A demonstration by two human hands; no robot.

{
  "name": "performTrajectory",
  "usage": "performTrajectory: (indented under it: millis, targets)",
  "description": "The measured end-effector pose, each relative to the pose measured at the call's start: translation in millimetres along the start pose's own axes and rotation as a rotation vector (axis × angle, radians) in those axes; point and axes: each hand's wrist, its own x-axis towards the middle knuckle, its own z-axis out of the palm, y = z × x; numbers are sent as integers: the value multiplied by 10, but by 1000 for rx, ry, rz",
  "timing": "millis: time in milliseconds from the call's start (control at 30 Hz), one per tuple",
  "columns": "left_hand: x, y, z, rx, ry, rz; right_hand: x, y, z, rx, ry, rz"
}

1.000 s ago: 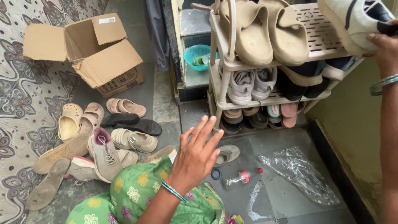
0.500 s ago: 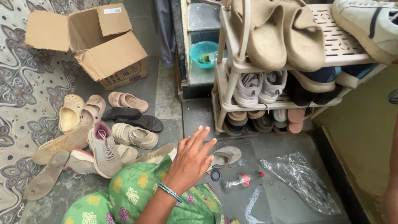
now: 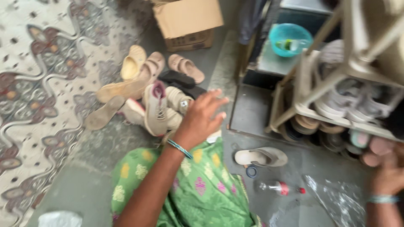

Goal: The person sits on the floor and organizes various shoes by picking them up from the floor and placing them on a white plastic shoe rack. The person handles sandals, sneakers, and flip-flops, arranging them on the shelves.

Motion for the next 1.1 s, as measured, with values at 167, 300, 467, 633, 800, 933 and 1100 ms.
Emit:
performTrajectory:
  millis: [167,300,467,633,800,933,1100]
  targets:
    - [-236,-693,-298,-271,323,-303,-1705,-198,1030,57,-327,446]
    - [-416,-1156,-312,-460,663,-628,-2335,-335,1907,143,-491,603]
    - [-443,-1479,-423,-804,865,-701,-2446,-504,2933,26,-742,487]
    - [-378,-1591,-486,-930,917,-802,-2410,-776,3736,-114,-975,309]
    - [-293,-1590,-446,-973,860,-849,-2589,-769,4236,-580,-1165,61]
    - [-249,-1552,-462,-1018,828,-849,-2815,-465,4460,-799,-1220,-109]
    - [-261,-1520,-465,-1088,825,-829,-2615,-252,4555,-860,-1056,-364]
